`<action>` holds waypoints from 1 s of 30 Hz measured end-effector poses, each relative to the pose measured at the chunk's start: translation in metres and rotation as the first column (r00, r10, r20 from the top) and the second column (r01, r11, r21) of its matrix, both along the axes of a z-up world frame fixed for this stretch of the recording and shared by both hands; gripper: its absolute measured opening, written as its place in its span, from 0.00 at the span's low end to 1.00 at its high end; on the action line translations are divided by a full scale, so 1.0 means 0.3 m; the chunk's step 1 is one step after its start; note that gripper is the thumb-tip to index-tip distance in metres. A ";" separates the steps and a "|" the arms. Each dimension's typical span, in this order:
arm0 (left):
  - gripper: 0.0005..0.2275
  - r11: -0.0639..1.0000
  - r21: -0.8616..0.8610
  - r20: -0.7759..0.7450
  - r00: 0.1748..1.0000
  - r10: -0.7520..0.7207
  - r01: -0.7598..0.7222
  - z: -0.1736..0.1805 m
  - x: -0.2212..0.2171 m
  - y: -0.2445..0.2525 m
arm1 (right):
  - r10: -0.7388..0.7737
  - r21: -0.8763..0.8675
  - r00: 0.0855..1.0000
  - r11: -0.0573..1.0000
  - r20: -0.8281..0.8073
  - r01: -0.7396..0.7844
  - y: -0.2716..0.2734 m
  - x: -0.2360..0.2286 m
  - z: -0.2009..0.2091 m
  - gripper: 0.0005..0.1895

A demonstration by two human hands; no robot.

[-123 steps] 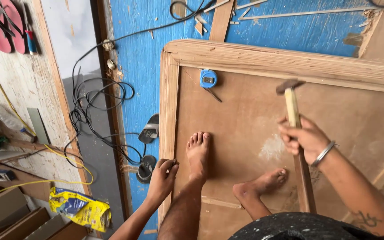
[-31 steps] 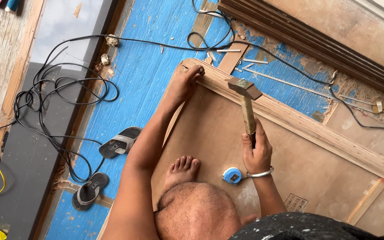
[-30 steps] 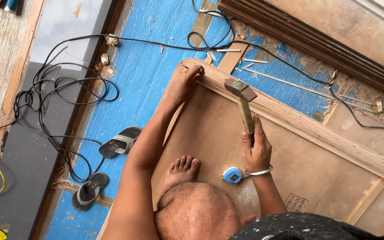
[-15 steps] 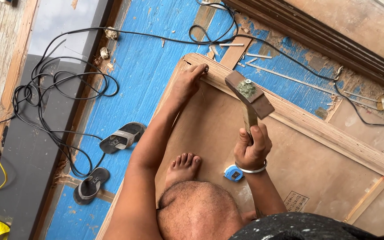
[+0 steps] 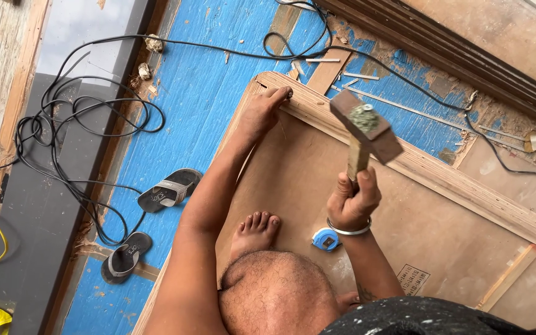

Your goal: Hammering wooden strips onto a large plywood board to create a frame or internal structure.

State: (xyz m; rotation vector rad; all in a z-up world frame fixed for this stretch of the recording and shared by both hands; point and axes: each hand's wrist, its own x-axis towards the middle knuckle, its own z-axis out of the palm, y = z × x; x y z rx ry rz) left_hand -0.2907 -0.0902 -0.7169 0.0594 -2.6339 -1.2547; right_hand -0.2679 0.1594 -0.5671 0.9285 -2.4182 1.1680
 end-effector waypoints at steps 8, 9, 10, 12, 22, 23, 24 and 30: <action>0.20 0.999 0.036 0.010 1.000 0.004 -0.004 0.072 -0.001 -0.007 | -0.113 0.502 0.958 0.864 0.265 -0.037 -0.001 0.037 -0.064 0.28; 0.18 0.995 0.093 -0.006 0.999 0.032 -0.032 0.091 0.001 -0.010 | -0.111 0.405 0.952 0.914 0.284 -0.014 0.010 0.047 -0.067 0.27; 0.17 0.987 0.149 -0.021 0.998 0.062 -0.058 0.111 0.002 -0.013 | -0.108 0.303 0.947 0.953 0.303 0.011 0.023 0.057 -0.070 0.26; 0.14 0.971 0.227 -0.073 0.993 0.088 -0.070 0.085 0.002 -0.006 | -0.143 0.251 0.933 0.966 0.329 0.060 0.073 0.095 -0.082 0.25; 0.11 0.946 0.312 -0.094 0.994 -0.060 0.086 0.047 -0.060 0.114 | -0.359 0.099 0.743 0.924 0.566 0.370 0.219 0.183 -0.150 0.24; 0.11 0.943 0.318 -0.094 0.993 -0.069 0.096 0.051 -0.061 0.131 | -0.370 0.105 0.739 0.919 0.564 0.380 0.223 0.179 -0.142 0.24; 0.10 0.955 0.271 -0.061 0.992 -0.110 0.123 0.057 -0.062 0.148 | -0.366 0.107 0.757 0.923 0.541 0.370 0.226 0.175 -0.134 0.23; 0.15 0.974 0.141 -0.014 0.985 -0.175 0.175 0.025 -0.061 0.202 | -0.372 0.127 0.782 0.925 0.500 0.359 0.228 0.158 -0.116 0.23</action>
